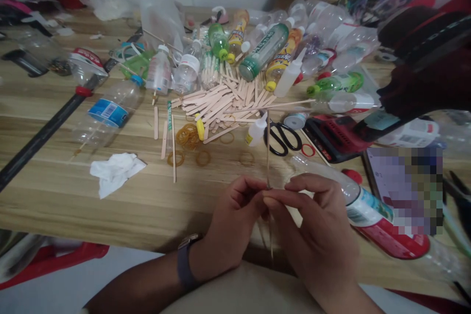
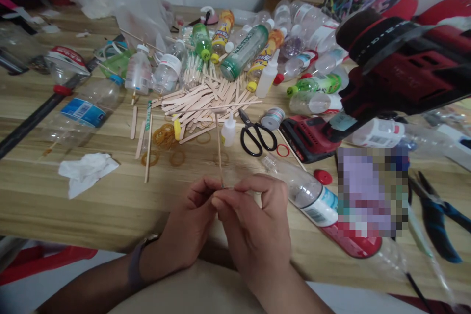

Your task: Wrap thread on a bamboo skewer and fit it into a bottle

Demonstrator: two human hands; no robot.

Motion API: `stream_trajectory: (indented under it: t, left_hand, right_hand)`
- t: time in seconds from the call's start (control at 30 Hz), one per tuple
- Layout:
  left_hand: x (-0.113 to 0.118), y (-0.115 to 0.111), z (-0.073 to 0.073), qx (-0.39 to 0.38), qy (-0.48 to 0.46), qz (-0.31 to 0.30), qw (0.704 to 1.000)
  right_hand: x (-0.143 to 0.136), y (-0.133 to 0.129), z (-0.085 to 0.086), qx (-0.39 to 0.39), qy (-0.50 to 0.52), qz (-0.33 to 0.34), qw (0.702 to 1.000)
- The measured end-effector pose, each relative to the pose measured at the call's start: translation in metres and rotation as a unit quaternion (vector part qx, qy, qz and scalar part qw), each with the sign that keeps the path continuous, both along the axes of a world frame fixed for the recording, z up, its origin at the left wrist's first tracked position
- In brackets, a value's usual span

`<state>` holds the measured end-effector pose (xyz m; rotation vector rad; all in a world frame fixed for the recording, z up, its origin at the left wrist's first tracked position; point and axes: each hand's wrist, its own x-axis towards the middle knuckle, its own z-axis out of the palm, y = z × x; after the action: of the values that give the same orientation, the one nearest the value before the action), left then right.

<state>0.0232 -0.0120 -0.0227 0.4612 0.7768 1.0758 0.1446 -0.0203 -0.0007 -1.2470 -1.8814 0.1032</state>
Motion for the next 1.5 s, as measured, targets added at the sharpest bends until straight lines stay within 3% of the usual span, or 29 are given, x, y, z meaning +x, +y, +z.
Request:
stream_trajectory:
  t: [0.2, 0.33, 0.47, 0.73, 0.9, 1.03, 1.2, 1.5]
  left_hand:
    - [-0.007, 0.001, 0.008, 0.068, 0.079, -0.04, 0.994]
    - [-0.013, 0.001, 0.01, 0.116, 0.15, -0.028, 0.981]
    - [-0.016, 0.0, 0.012, 0.096, 0.184, -0.036, 0.977]
    - [-0.016, 0.0, 0.019, 0.04, 0.07, -0.068, 0.994]
    - [-0.019, -0.004, 0.017, 0.087, 0.108, -0.077, 0.987]
    - [-0.019, -0.006, 0.014, 0.135, 0.138, -0.065, 0.979]
    - [-0.015, -0.004, 0.016, 0.049, 0.053, -0.108, 0.992]
    - [-0.014, -0.003, 0.015, 0.059, 0.045, -0.1, 0.992]
  right_hand:
    - [-0.001, -0.003, -0.006, -0.1, 0.129, 0.039, 0.986]
    - [-0.003, -0.005, -0.005, -0.124, 0.184, 0.095, 0.97]
    - [-0.004, -0.005, -0.006, -0.118, 0.186, 0.102, 0.97]
    - [-0.005, -0.009, -0.006, -0.092, 0.174, 0.097, 0.976]
    - [-0.006, -0.012, -0.007, -0.104, 0.216, 0.114, 0.964]
    - [-0.005, -0.013, -0.007, -0.083, 0.202, 0.086, 0.972]
    - [-0.003, -0.014, -0.002, -0.064, 0.139, 0.034, 0.988]
    - [-0.003, -0.012, -0.005, -0.098, 0.227, 0.035, 0.968]
